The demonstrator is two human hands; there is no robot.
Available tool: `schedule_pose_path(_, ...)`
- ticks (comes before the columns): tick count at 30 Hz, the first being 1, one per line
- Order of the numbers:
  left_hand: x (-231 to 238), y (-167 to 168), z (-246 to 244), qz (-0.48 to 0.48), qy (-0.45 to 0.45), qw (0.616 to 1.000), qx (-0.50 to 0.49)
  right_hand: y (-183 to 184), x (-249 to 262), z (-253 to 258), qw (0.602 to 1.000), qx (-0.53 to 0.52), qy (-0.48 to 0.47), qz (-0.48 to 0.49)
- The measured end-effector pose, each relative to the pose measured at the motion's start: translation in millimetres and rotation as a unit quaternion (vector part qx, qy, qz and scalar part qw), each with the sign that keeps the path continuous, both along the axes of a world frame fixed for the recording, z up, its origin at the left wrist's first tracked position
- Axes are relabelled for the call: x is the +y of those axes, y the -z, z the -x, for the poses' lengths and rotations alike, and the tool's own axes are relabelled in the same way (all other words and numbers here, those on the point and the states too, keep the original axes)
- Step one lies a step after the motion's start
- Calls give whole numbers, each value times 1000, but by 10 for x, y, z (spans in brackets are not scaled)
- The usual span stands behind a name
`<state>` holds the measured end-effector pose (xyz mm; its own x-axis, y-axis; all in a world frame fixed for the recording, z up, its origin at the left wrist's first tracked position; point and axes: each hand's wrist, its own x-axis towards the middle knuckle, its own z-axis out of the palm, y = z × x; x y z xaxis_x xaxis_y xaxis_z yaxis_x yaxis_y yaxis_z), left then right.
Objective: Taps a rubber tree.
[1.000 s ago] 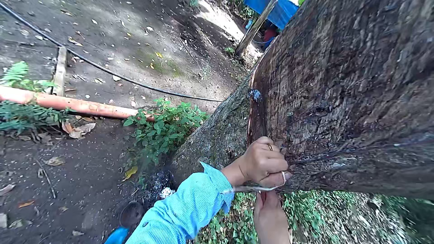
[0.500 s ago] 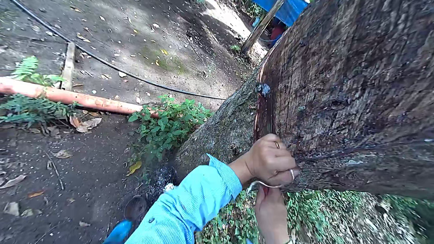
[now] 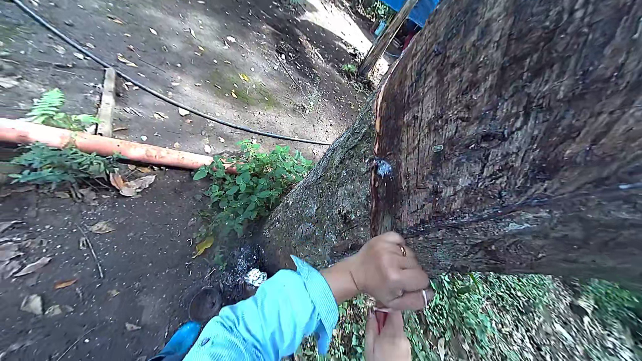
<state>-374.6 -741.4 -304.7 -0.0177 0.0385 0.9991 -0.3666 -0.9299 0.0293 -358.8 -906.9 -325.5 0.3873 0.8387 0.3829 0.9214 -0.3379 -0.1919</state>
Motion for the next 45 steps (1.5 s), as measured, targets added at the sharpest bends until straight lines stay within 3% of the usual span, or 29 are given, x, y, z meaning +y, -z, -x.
schedule_pose_path(4, 176, -129, -102, 0, -39, 999, -1, -55, 244, -160, 999, -25, -8, -31)
schedule_pose_path(8, -334, 259, -166, 12, -44, 999, 18, 218, -265, -289, 1000, 20, -12, 4)
schedule_pose_path(10, -374, 255, -172, 10, -39, 999, 22, 229, -356, -317, 1000, 23, -19, 5)
schedule_pose_path(13, -130, 65, -245, 9, -81, 997, -4, 124, -75, -494, 999, -15, -43, -22)
schedule_pose_path(15, -111, 137, -363, 7, -111, 994, -13, 250, 34, -707, 997, -42, -50, -41)
schedule_pose_path(20, -645, 473, -412, 5, -61, 997, 42, 372, -593, -692, 997, 61, -30, 26)
schedule_pose_path(22, -767, 446, -393, 1, -45, 998, 45, 344, -840, -717, 996, 77, -39, 33)
schedule_pose_path(28, -891, 272, -417, 14, -43, 998, 45, 24, -1035, -831, 989, -5, -138, -44)
schedule_pose_path(35, -903, 310, -711, 21, -94, 995, 28, 232, -992, -1416, 972, -11, -210, -109)
schedule_pose_path(45, -949, 297, -792, 11, -150, 989, -2, 215, -938, -1550, 961, -30, -240, -133)
